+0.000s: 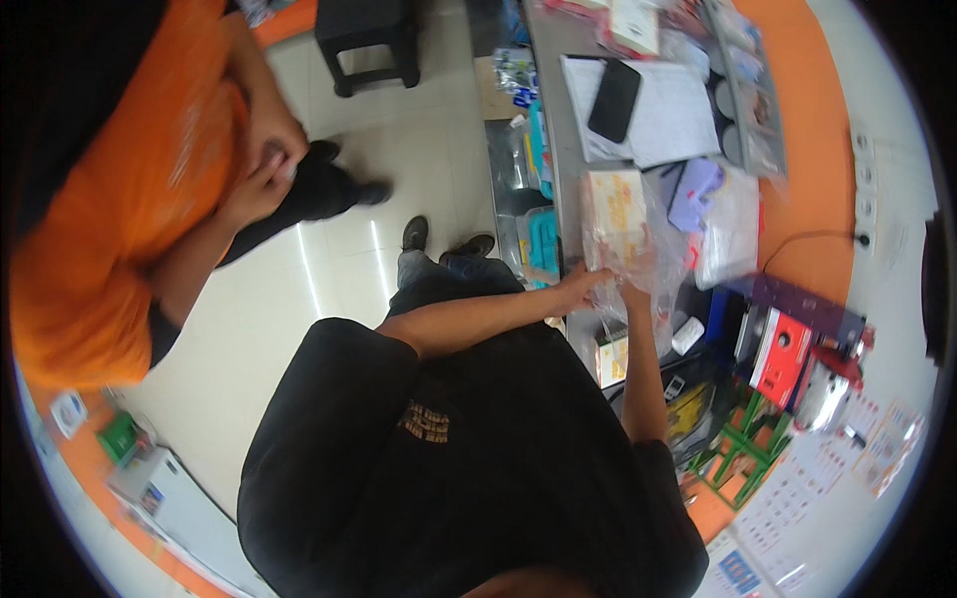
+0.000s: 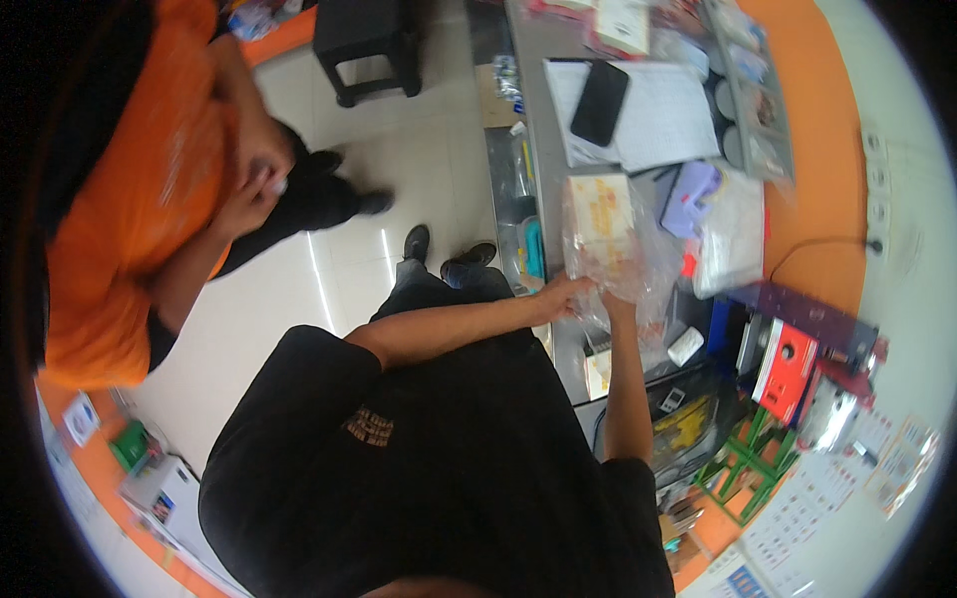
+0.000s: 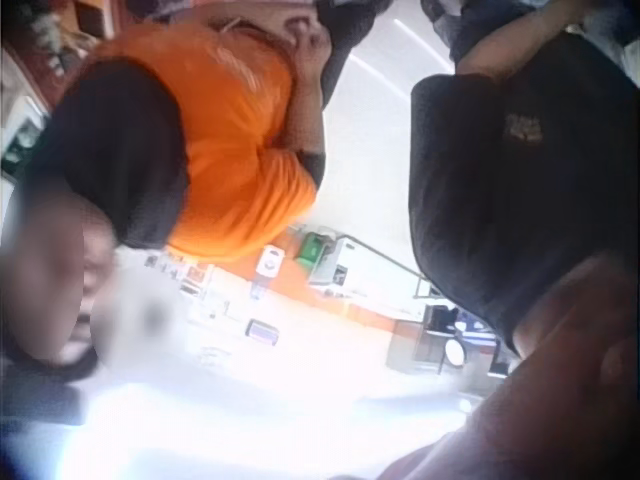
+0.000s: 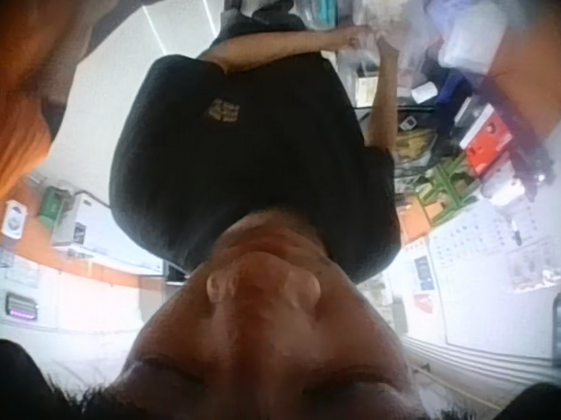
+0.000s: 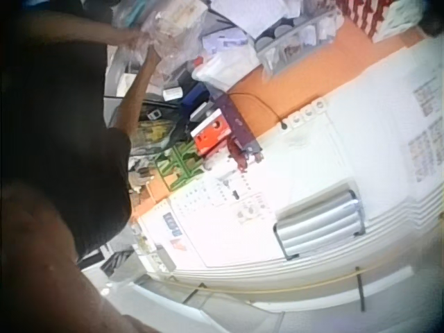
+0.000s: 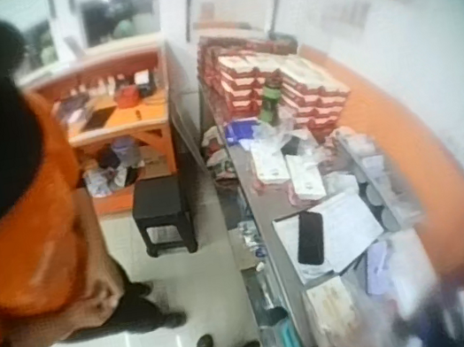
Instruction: The person packs small white boxes and a card into a clear plastic bag, seals it, and hands it to a customer. The person then writes on a receipt, places it into a food box, and closes the box.
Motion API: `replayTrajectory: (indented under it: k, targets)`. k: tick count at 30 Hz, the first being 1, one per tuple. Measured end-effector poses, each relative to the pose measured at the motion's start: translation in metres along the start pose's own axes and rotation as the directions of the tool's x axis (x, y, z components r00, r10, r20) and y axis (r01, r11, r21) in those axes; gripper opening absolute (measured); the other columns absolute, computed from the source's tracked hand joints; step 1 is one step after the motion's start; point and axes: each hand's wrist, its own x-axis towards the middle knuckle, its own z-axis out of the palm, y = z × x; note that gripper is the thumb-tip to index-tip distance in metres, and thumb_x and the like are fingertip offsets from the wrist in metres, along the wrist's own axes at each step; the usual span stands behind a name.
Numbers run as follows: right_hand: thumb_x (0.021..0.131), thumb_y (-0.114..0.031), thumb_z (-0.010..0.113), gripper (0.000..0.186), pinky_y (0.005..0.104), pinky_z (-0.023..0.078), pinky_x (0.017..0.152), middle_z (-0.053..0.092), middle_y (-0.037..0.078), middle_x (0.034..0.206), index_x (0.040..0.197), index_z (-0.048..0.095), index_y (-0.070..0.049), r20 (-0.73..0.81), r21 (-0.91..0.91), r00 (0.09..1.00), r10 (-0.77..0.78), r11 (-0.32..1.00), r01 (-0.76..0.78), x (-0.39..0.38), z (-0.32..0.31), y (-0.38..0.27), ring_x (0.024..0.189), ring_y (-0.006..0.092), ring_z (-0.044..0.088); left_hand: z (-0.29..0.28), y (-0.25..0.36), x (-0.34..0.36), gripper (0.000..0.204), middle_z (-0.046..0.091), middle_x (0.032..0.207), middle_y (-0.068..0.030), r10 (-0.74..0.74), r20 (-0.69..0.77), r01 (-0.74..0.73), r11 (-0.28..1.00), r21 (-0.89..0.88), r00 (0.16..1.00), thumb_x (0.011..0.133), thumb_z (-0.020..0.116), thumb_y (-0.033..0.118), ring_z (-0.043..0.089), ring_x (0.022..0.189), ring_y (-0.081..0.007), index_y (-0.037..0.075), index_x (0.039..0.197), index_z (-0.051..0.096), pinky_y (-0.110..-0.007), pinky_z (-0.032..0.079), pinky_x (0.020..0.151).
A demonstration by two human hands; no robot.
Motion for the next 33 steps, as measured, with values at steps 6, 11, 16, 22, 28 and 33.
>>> replayTrajectory:
  k: [6, 11, 16, 22, 28, 33]
  targets:
    - [0.083, -0.038, 0.062, 0.066, 0.0473, 0.045, 0.086, 0.055, 0.026, 0.115, 0.131, 0.041, 0.003, -0.056, -0.461, 0.94, 0.335, 0.827, -0.322, -0.034, -0.066, -0.026, 0.101, 0.0399, 0.057, 0.028, 0.019, -0.001, 0.059, 0.056, 0.117, -0.0102, -0.097, -0.078, 0.115, 0.956, 0.271, 0.992, 0.091, 0.036, 0.06, 0.062, 0.092, -0.0241, 0.011, 0.122, 0.049, -0.04, 0.051, 0.074]
    - [0.072, -0.047, 0.069, 0.088, 0.0455, 0.046, 0.085, 0.054, 0.028, 0.116, 0.137, 0.034, -0.001, -0.051, -0.514, 0.798, 0.601, 0.669, -0.537, -0.051, -0.068, -0.042, 0.105, 0.0415, 0.056, 0.016, 0.033, 0.006, 0.077, 0.055, 0.119, -0.0178, -0.268, -0.125, 0.296, 0.865, 0.406, 0.955, 0.088, 0.024, 0.068, 0.061, 0.096, -0.0298, 0.005, 0.128, 0.042, -0.043, 0.05, 0.077]
    - [0.068, -0.045, 0.072, 0.096, 0.0441, 0.047, 0.084, 0.056, 0.029, 0.113, 0.14, 0.026, -0.002, -0.166, -0.482, 0.819, 0.55, 0.679, -0.554, -0.059, -0.045, -0.011, 0.102, 0.0395, 0.058, 0.1, 0.111, -0.054, 0.055, 0.055, 0.115, -0.0224, 0.014, -0.16, 0.155, -0.344, 0.926, 0.987, 0.087, 0.058, 0.039, 0.059, 0.1, -0.031, 0.002, 0.126, 0.045, -0.047, 0.046, 0.081]
    - [0.076, -0.042, 0.067, 0.076, 0.0453, 0.048, 0.079, 0.061, 0.026, 0.1, 0.132, 0.036, -0.002, -0.145, -0.329, 0.796, 0.588, 0.73, -0.599, -0.06, -0.05, -0.014, 0.093, 0.0385, 0.06, 0.165, 0.097, 0.016, 0.025, 0.063, 0.087, -0.0143, 0.028, 0.742, -0.439, -0.791, 0.426, 0.67, 0.077, 0.067, 0.013, 0.063, 0.078, -0.0279, 0.0, 0.098, 0.061, -0.04, 0.049, 0.068]
    - [0.084, -0.035, 0.062, 0.037, 0.0433, 0.048, 0.072, 0.064, 0.019, 0.079, 0.103, 0.06, -0.003, -0.062, -0.423, 0.785, 0.617, 0.696, -0.58, -0.074, -0.121, -0.127, 0.08, 0.0341, 0.062, 0.203, 0.21, 0.012, 0.018, 0.063, 0.085, -0.0171, 0.264, 0.7, -0.581, -0.408, 0.704, 0.664, 0.079, 0.058, -0.002, 0.064, 0.074, -0.0298, -0.001, 0.097, 0.06, -0.036, 0.05, 0.068]
    - [0.083, -0.022, 0.066, 0.026, 0.0381, 0.049, 0.065, 0.065, 0.017, 0.078, 0.1, 0.062, -0.003, -0.308, -0.061, 0.823, 0.478, 0.853, -0.519, -0.061, -0.139, -0.179, 0.074, 0.0324, 0.064, 0.212, 0.269, -0.001, 0.021, 0.064, 0.089, -0.0136, 0.265, 0.623, -0.544, -0.317, 0.777, 0.736, 0.086, 0.06, 0.004, 0.064, 0.08, -0.0194, -0.002, 0.107, 0.057, -0.03, 0.05, 0.07]
